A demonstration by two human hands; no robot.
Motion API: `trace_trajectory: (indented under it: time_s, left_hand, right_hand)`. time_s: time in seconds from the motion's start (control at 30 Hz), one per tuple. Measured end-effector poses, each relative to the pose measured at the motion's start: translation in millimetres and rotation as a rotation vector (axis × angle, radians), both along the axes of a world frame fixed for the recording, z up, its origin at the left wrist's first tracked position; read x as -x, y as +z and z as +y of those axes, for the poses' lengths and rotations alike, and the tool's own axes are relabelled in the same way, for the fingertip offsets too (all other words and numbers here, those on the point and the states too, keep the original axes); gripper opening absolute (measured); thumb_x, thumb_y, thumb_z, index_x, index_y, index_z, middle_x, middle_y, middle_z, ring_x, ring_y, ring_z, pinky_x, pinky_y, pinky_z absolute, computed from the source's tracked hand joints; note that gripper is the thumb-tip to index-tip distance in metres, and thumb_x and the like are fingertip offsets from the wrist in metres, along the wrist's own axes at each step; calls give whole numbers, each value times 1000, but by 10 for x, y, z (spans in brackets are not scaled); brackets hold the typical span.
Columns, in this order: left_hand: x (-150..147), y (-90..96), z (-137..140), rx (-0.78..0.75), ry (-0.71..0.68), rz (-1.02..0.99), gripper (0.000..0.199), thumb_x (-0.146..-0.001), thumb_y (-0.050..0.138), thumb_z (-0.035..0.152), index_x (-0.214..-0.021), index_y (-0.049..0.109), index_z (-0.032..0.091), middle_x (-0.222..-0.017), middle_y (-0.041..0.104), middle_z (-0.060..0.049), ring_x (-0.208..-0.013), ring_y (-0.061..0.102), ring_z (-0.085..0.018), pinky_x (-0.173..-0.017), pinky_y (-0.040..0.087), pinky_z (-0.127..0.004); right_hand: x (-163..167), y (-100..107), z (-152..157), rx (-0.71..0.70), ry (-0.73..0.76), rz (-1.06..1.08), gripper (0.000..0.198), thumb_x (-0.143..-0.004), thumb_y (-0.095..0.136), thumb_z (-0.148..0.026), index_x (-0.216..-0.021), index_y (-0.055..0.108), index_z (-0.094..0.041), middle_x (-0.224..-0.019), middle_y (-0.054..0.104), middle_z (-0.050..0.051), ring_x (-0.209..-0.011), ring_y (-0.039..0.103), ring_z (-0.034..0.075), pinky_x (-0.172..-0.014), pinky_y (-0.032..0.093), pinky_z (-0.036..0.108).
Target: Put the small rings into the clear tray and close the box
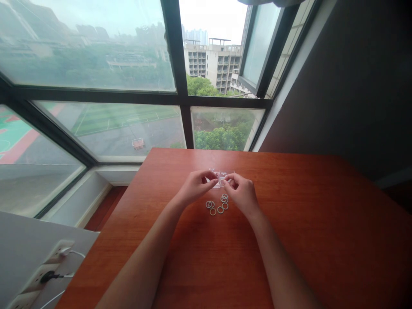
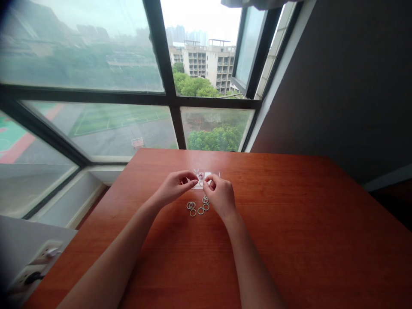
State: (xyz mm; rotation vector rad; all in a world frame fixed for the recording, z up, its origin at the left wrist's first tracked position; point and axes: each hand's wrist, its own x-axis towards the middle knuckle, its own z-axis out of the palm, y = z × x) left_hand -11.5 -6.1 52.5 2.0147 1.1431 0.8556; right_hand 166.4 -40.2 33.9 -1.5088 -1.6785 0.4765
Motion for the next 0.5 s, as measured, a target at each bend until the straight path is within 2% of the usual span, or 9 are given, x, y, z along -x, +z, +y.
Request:
trace_trajectory:
  time_s: [0.27,0.5]
  left_hand:
    - [-88,-9,-21,-24,-45,5,17,-81,59,28,-78,68,13,-71,66,-3,-61,52,-11,-56,41,-21]
    - [96,-50,69,-126,88,84,14,-80,58,26,-77,67,15,-70,66,-2,-60,54,-11,-55,41,-20]
  right_hand:
    - [-1,-5,11,-2,4,-19,15,-80,57,-32,-78,66,-19,-53,51,-5,-51,48,10,-55,35,21]
    - [-9,-7,16,14,-8,-29,18,-81,55,-33,-80,67,-20,-54,53,-4,-52,49,11,-56,36,21]
